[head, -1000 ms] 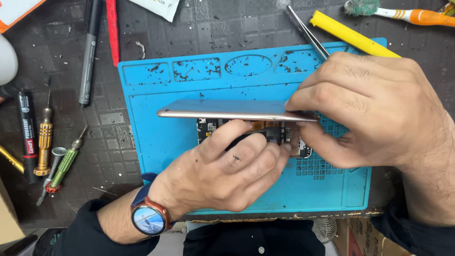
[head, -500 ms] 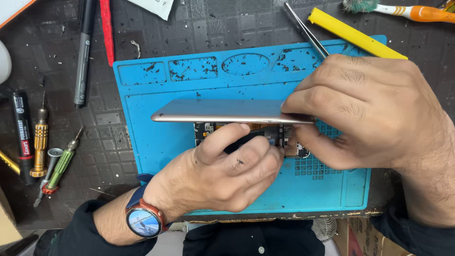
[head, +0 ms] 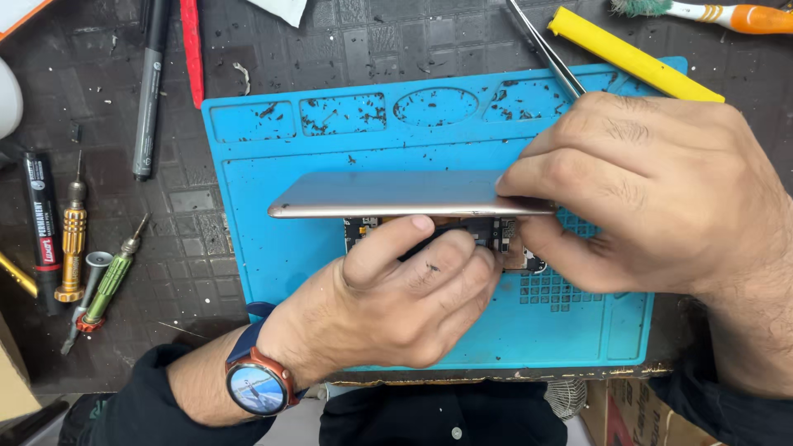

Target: The person uses a screwdriver to unscrew components from an opened smartphone on a blue mat, then uses a metal pry tool to lift the screen assembly away from the frame, and finally aligns the phone's back cover and screen back onto the body and presses them into place.

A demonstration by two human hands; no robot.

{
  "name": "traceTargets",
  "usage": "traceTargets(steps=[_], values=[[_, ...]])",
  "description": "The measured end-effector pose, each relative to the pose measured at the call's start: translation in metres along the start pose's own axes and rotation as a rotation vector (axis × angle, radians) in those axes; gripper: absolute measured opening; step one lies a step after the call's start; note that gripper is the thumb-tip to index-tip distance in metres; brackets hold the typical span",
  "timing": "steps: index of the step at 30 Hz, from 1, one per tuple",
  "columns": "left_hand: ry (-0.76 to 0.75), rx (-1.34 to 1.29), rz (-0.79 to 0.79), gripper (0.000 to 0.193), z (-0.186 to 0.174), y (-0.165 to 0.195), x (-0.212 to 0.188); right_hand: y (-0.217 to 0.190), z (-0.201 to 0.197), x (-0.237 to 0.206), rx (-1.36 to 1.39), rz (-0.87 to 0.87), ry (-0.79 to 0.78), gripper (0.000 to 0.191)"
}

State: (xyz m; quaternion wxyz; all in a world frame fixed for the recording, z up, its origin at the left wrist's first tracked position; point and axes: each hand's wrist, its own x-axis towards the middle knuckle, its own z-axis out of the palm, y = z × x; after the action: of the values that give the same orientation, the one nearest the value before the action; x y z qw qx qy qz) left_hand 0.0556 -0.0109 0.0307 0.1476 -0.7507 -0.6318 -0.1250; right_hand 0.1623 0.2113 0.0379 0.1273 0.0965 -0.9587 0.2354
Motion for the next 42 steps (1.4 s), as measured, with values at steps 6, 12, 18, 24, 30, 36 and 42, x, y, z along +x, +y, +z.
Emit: traceTargets(steps=[6, 12, 18, 24, 30, 36, 42], values=[[0.006, 0.011, -0.019, 0.008, -0.0004, 0.002, 0.0003, 0.0001, 0.0, 0.0002, 0.001, -0.002, -0.007, 0.022], [0.006, 0.008, -0.029, 0.011, 0.0005, 0.0042, 0.0008, 0.0006, 0.0002, 0.0008, -0.007, -0.012, -0.001, 0.022], [-0.013, 0.06, 0.011, 0.011, -0.0011, 0.0054, -0.0014, -0.0007, 0.0007, 0.0007, -0.008, -0.005, 0.006, 0.022], [0.021, 0.058, -0.015, 0.011, 0.0012, 0.0063, -0.0003, -0.0001, 0.0006, -0.0006, -0.016, 0.005, 0.0, 0.022], [0.03, 0.035, -0.03, 0.011, 0.0008, 0.0056, 0.0006, 0.0006, 0.0013, -0.001, -0.021, -0.004, 0.002, 0.023], [0.005, 0.092, 0.001, 0.014, 0.0016, 0.0056, 0.0006, 0.0006, 0.0013, -0.0011, -0.028, -0.01, 0.012, 0.024], [0.011, 0.07, -0.014, 0.014, 0.0012, 0.0082, 0.0011, 0.0003, 0.002, -0.0005, -0.002, -0.02, -0.003, 0.023]])
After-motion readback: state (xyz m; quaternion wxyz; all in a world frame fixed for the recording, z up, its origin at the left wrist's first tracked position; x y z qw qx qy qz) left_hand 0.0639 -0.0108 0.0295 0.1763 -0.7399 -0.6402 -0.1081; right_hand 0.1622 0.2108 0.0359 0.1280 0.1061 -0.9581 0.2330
